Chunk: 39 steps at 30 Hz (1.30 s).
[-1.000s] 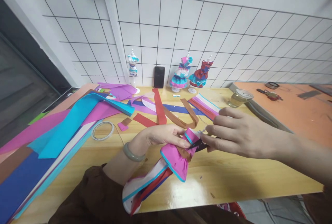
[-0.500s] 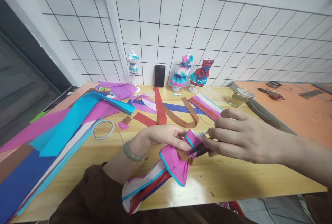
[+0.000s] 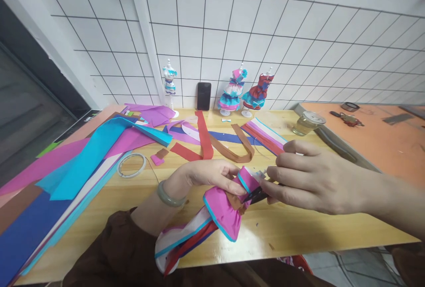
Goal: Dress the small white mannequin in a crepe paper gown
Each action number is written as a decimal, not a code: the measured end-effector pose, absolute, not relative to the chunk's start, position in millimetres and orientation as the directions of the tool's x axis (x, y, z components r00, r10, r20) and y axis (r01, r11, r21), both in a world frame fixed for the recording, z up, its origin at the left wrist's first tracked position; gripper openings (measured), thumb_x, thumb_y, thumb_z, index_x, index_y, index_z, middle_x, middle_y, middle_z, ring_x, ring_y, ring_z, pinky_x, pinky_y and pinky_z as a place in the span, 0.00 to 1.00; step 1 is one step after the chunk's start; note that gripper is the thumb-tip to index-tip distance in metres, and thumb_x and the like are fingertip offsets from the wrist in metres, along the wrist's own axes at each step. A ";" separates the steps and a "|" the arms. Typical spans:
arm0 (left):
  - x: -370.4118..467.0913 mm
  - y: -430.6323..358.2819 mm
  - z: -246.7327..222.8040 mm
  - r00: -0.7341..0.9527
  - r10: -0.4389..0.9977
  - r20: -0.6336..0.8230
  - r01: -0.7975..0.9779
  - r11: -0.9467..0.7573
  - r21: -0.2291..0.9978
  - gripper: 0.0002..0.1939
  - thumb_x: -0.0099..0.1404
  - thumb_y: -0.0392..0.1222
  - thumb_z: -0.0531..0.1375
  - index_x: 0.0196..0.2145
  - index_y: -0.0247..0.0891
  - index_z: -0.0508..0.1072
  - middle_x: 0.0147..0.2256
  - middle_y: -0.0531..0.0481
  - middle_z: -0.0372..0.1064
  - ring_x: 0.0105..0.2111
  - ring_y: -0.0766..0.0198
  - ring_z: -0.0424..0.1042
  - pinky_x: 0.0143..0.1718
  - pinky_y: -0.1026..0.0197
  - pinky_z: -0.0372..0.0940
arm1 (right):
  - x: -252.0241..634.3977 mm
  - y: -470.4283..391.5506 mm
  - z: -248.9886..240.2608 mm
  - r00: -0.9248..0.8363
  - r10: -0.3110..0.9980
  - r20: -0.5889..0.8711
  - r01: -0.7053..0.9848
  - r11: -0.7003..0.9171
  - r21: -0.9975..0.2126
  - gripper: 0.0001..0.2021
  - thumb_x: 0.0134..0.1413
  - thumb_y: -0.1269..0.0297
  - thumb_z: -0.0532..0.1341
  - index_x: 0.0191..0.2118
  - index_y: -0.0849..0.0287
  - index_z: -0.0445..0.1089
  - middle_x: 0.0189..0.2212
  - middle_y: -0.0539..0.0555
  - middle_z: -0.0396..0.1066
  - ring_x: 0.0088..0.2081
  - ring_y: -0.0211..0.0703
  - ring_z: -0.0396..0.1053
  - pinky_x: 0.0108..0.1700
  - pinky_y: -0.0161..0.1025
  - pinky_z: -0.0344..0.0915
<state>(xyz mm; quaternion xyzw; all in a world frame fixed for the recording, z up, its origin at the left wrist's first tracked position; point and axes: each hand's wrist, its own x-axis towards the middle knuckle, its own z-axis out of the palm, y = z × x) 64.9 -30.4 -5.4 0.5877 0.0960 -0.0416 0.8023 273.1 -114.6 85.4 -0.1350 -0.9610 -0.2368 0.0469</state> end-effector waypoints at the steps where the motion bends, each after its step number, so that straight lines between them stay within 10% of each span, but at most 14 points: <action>1: 64.7 -30.5 -5.2 0.979 0.044 -0.199 0.177 0.303 0.937 0.19 0.50 0.50 0.68 0.34 0.34 0.73 0.31 0.48 0.74 0.31 0.62 0.74 0.37 0.59 0.69 | 272.8 -114.8 86.0 -0.960 0.236 0.151 0.279 0.852 0.444 0.08 0.61 0.70 0.56 0.45 0.61 0.67 0.28 0.49 0.67 0.30 0.39 0.62 0.35 0.46 0.56; 39: 59.7 -26.4 -5.6 0.990 0.067 -0.125 0.107 0.228 0.968 0.19 0.50 0.51 0.68 0.35 0.35 0.74 0.33 0.50 0.73 0.36 0.62 0.72 0.43 0.59 0.66 | 270.7 -121.0 86.1 -0.957 0.234 0.174 0.288 0.849 0.442 0.08 0.61 0.71 0.55 0.45 0.63 0.66 0.29 0.52 0.69 0.32 0.41 0.65 0.35 0.45 0.60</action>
